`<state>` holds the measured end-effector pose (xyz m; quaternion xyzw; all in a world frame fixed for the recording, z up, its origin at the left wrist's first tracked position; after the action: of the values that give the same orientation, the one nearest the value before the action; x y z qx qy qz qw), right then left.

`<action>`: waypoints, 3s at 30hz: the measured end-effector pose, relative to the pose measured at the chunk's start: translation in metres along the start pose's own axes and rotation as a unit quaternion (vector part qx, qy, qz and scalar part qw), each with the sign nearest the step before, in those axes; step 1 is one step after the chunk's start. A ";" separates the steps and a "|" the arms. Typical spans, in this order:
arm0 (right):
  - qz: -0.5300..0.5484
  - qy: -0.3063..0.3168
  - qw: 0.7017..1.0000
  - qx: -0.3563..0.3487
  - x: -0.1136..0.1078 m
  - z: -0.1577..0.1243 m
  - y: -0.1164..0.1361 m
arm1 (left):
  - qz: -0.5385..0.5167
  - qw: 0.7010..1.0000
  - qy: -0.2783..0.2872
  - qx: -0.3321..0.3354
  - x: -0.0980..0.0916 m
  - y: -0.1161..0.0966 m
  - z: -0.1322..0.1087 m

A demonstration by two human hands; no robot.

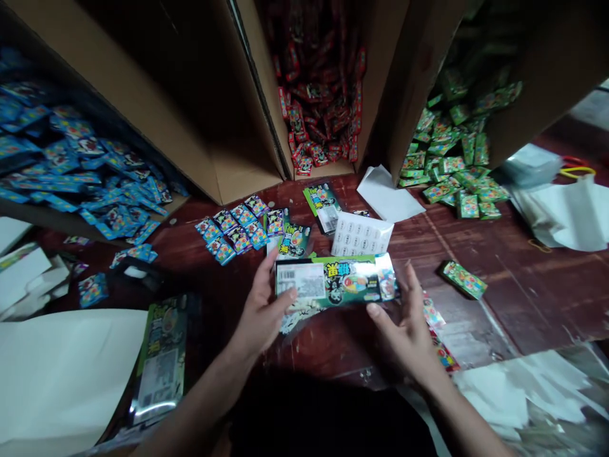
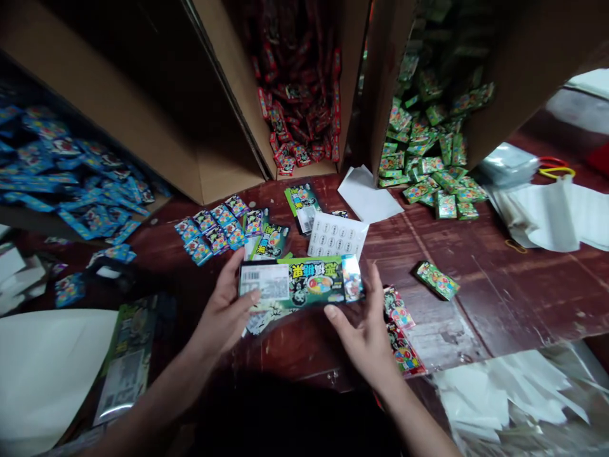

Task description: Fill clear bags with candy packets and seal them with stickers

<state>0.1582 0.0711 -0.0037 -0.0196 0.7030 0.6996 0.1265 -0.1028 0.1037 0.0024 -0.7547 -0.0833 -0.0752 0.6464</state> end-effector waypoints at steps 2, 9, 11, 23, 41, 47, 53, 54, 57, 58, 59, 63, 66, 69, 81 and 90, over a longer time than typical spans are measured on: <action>0.028 -0.067 0.997 0.011 -0.005 0.004 -0.003 | -0.002 1.000 0.007 -0.017 0.008 0.017 -0.019; 0.048 -0.002 0.996 -0.073 -0.004 0.022 0.012 | 0.075 0.993 0.095 -0.002 0.051 0.023 -0.025; 0.025 0.044 0.993 -0.104 0.003 0.019 0.014 | 0.062 0.993 0.099 0.019 0.059 0.018 -0.016; -0.025 0.149 0.983 -0.101 0.018 -0.003 -0.003 | 0.102 0.976 0.179 -0.066 0.052 0.035 -0.015; 0.041 0.100 0.993 -0.043 0.014 0.003 0.005 | 0.105 0.984 0.147 -0.006 0.064 0.013 -0.002; 0.087 0.086 0.991 0.050 0.018 0.013 0.019 | 0.122 0.980 0.151 -0.049 0.068 0.003 0.005; 0.069 0.121 0.988 0.060 0.019 0.008 0.023 | 0.122 0.969 0.199 -0.079 0.060 0.001 -0.002; 0.060 0.140 0.987 0.046 0.019 0.006 0.024 | 0.110 0.969 0.205 -0.079 0.058 0.003 -0.004; 0.007 0.188 0.982 -0.013 0.012 0.005 0.032 | 0.077 0.975 0.199 -0.060 0.053 0.009 -0.009; -0.021 0.190 0.981 -0.039 0.007 0.008 0.038 | 0.074 0.978 0.189 -0.048 0.052 0.011 -0.009; -0.053 0.194 0.977 -0.068 0.003 0.012 0.046 | 0.075 0.980 0.181 -0.037 0.051 0.011 -0.009; -0.189 0.315 0.918 -0.152 0.019 0.024 0.078 | 0.081 0.981 0.174 -0.014 0.056 0.009 -0.009; -0.278 0.390 0.861 -0.169 0.040 0.028 0.083 | 0.104 0.979 0.174 -0.002 0.059 0.003 -0.011; -0.343 0.376 0.843 -0.173 0.050 0.034 0.074 | 0.127 0.978 0.167 0.007 0.055 -0.002 -0.015; -0.311 0.395 0.798 -0.332 0.105 0.024 0.075 | 0.125 0.992 0.015 0.014 -0.011 -0.026 -0.052; -0.658 0.310 0.676 -0.118 0.160 0.085 0.006 | 0.294 0.921 -0.256 -0.018 -0.239 -0.115 -0.073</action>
<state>0.0146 0.1791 -0.0293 -0.7076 0.4193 0.4662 0.3256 -0.3621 0.0423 0.0716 -0.7506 -0.0192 0.3122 0.5821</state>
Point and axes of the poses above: each hand's wrist, its own z-axis towards the middle knuckle, its own x-axis out of the palm, y = z × x, the point moved 8 cm from there along z, towards the middle knuckle, and after that the axes turned 7 degrees about -z, right-handed, at the moved point
